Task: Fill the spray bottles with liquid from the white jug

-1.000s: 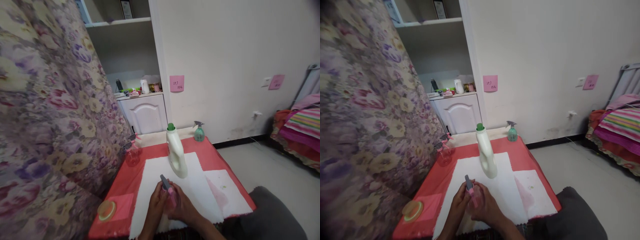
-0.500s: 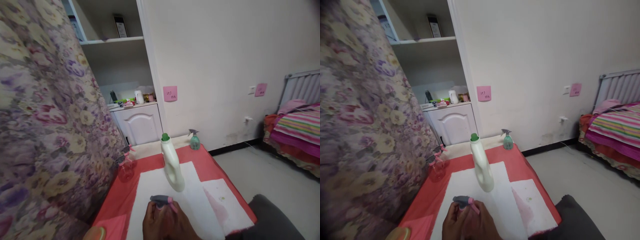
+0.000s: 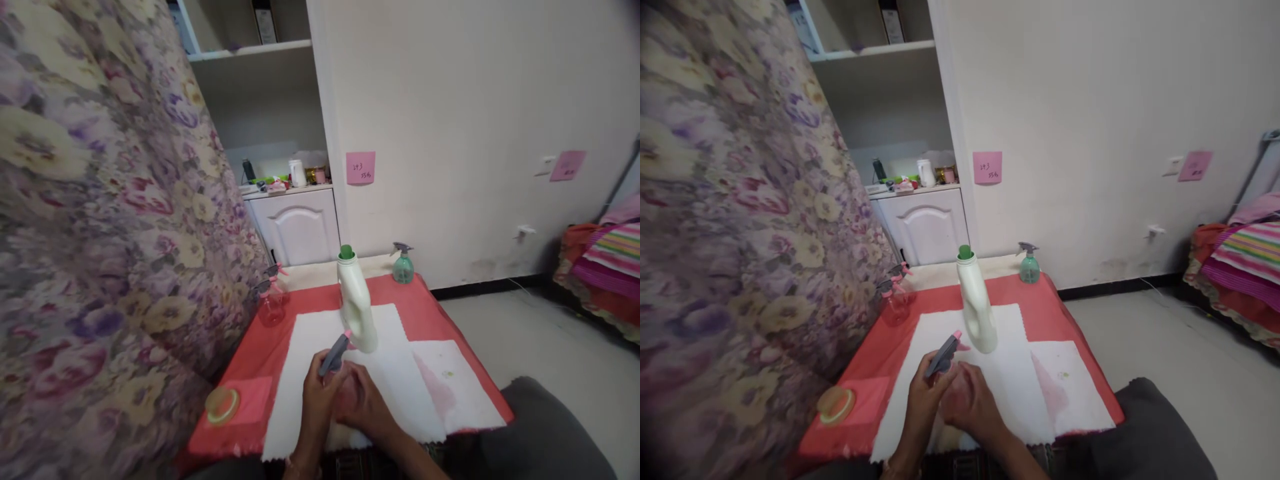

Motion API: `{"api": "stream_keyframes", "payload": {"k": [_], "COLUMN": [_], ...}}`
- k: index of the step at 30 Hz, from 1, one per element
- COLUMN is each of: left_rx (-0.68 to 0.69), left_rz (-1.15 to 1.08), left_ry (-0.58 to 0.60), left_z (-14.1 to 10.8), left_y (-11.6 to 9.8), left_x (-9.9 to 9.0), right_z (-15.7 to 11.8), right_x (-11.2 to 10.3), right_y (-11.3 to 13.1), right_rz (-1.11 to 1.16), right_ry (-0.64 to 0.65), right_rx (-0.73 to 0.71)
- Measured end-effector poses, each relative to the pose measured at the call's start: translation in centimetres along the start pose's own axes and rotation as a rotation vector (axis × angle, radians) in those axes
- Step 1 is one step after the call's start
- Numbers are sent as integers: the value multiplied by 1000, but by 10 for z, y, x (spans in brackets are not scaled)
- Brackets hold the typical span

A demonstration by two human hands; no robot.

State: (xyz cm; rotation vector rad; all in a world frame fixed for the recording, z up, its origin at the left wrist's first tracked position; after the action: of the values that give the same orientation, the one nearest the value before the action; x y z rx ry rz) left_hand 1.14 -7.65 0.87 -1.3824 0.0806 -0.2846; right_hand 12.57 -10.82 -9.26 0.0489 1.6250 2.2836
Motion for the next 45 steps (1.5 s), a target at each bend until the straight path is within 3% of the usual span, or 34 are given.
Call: {"api": "stream_keyframes", "payload": {"k": [5, 12, 18, 25, 33, 40, 45], "left_rx": [-36, -4, -56, -10, -37, 30, 50], "left_rz": [-50, -70, -98, -100, -71, -69, -45], "left_ry": [210, 15, 188, -47, 86, -88, -148], "left_z": [-4, 1, -3, 1, -5, -5, -9], "left_y": [1, 12, 4, 16, 13, 16, 14], "left_x": [-7, 1, -5, 3, -5, 6, 14], "right_z": [-1, -1, -1, -1, 0, -1, -3], "right_x": [-2, -4, -4, -5, -6, -4, -4], "right_y": [-1, 1, 1, 2, 7, 2, 3], "right_rz": [-22, -6, -32, -26, -31, -62, -72], "right_ry": [29, 20, 32, 12, 34, -11, -70], "right_rx": [17, 18, 35, 10, 14, 28, -5]}}
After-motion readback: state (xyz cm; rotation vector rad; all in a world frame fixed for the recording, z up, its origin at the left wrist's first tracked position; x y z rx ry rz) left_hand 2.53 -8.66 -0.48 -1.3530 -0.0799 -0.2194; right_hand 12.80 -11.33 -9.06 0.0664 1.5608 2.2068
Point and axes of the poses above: each hand's wrist, its own z-axis towards the middle knuckle, its own x-axis out of the palm, y = z × x, the point moved 2 cm from there along z, towards the middle knuckle, and after that the axes turned 10 degrees about -z, right-handed, at the moved point
